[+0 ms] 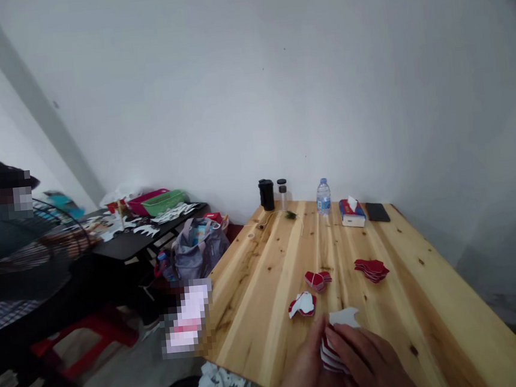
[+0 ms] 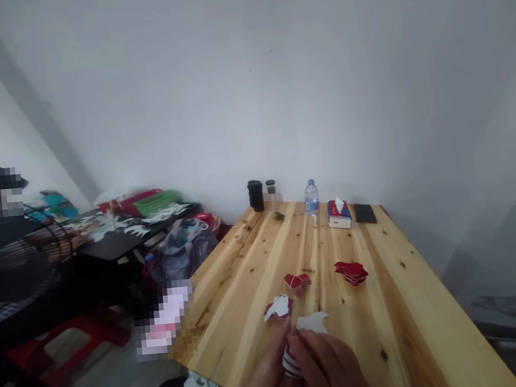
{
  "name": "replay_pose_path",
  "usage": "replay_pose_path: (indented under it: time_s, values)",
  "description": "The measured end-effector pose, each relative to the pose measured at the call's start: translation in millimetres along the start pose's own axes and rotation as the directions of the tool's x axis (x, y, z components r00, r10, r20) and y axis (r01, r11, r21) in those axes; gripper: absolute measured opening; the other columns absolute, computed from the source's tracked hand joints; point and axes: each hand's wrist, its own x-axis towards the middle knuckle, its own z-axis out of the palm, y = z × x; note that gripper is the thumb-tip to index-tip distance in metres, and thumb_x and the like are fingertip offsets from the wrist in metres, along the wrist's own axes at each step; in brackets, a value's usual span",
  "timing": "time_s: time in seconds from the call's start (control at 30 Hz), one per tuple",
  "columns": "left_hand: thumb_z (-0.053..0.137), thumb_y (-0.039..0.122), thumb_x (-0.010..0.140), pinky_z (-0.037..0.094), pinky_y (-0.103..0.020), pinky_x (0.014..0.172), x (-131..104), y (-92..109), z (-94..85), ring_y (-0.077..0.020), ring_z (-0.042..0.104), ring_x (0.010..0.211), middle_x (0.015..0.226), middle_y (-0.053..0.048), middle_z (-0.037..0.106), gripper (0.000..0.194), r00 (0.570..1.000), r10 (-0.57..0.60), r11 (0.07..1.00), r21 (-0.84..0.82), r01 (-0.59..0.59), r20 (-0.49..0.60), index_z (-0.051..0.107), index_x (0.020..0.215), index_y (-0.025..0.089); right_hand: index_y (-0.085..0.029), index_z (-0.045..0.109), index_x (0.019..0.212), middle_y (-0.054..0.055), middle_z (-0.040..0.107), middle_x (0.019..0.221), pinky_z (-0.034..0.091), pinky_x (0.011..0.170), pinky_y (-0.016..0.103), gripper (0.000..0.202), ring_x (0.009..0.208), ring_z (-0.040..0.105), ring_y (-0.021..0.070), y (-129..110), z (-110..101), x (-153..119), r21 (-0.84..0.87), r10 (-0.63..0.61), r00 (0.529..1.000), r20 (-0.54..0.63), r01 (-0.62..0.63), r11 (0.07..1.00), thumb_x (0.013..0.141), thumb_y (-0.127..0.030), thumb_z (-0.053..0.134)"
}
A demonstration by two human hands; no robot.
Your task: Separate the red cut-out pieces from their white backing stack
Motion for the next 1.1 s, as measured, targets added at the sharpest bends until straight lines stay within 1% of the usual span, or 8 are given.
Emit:
replay_pose_path:
  time_s: [0.17,0.27,0.43,0.6,0.77,0.93,1.03,1.1]
  values:
    - [0.076,0.026,0.077,0.051,-0.025,0.061,-4.2,2.9,-6.8,-0.018,0.067,0.069,0.079,-0.009,0.072,0.025,0.995,0.071,0.989,-0.129,-0.079,-0.066,0.068,0.097,0.014,-0.024,0.053,0.131,0.008,0.074,0.107,0.056,0.08,0.036,0.046,0.094,0.071,0.0242,-0.2,6.7,-5.9,-0.001,-0.09,0.996,0.014,0.09,0.996,0.086,-0.026,0.056]
    - [0.075,0.016,0.075,0.05,-0.023,0.061,-6.6,3.7,-9.4,-0.0155,0.066,0.067,0.08,-0.006,0.071,0.029,0.99,0.136,0.984,-0.11,-0.14,-0.048,0.067,0.103,0.016,-0.023,0.047,0.135,0.008,0.073,0.108,0.059,0.081,0.033,0.046,0.097,0.07,0.0228,-2.9,10.9,-10.4,0.123,0.013,1.0,0.0,-0.013,0.992,0.089,-0.026,0.053]
    - [0.068,0.019,0.079,0.049,-0.022,0.053,-8.4,6.0,-21.2,-0.0166,0.066,0.066,0.082,-0.006,0.07,0.026,0.987,0.159,0.981,0.107,-0.161,0.033,0.066,0.105,0.018,-0.027,0.045,0.13,0.008,0.066,0.112,0.06,0.082,0.029,0.038,0.101,0.068,0.0192,-6.7,0.9,-0.2,0.366,0.297,0.94,0.166,-0.338,0.867,0.093,-0.02,0.042]
    - [0.062,0.018,0.08,0.049,-0.022,0.051,-8.5,5.3,-28.1,-0.0171,0.065,0.066,0.082,-0.007,0.07,0.032,0.992,0.127,0.97,0.206,-0.126,0.009,0.064,0.112,0.017,-0.029,0.056,0.123,0.007,0.063,0.106,0.06,0.079,0.03,0.036,0.096,0.067,0.0198,-5.5,-2.4,9.2,0.327,0.324,0.917,0.234,-0.388,0.862,0.091,-0.018,0.044]
    - [0.06,0.018,0.082,0.051,-0.022,0.053,-9.8,3.4,-29.4,-0.0159,0.065,0.067,0.084,-0.006,0.07,0.034,0.993,0.121,0.972,0.201,-0.119,0.002,0.063,0.116,0.018,-0.029,0.061,0.121,0.007,0.057,0.131,0.057,0.092,0.035,0.04,0.117,0.06,0.0229,-2.4,0.9,5.5,0.259,0.332,0.913,0.236,-0.388,0.884,0.086,-0.016,0.047]
    - [0.065,0.018,0.078,0.051,-0.023,0.05,-11.7,6.8,-28.7,-0.0169,0.065,0.067,0.084,-0.006,0.069,0.034,0.992,0.127,0.962,0.245,-0.119,-0.017,0.065,0.111,0.017,-0.029,0.058,0.128,0.005,0.06,0.132,0.053,0.098,0.031,0.048,0.119,0.06,0.0185,1.1,0.1,2.9,0.341,0.293,0.889,0.353,-0.414,0.844,0.085,-0.013,0.044]
    - [0.07,0.019,0.075,0.051,-0.023,0.05,-12.3,8.5,-27.9,-0.0175,0.065,0.066,0.085,-0.007,0.069,0.032,0.992,0.127,0.953,0.277,-0.121,-0.004,0.066,0.107,0.017,-0.03,0.061,0.122,0.004,0.063,0.127,0.053,0.097,0.031,0.039,0.115,0.061,0.0181,2.5,-2.7,6.5,0.398,0.352,0.844,0.406,-0.509,0.763,0.089,-0.018,0.043]
    - [0.072,0.022,0.074,0.051,-0.023,0.052,-11.9,8.9,-29.1,-0.018,0.066,0.069,0.09,-0.008,0.07,0.032,0.993,0.113,0.951,0.286,-0.116,0.027,0.067,0.106,0.017,-0.029,0.064,0.113,0.004,0.067,0.117,0.053,0.093,0.031,0.029,0.108,0.064,0.0189,5.4,-2.8,10.6,0.419,0.448,0.781,0.436,-0.617,0.667,0.093,-0.025,0.043]
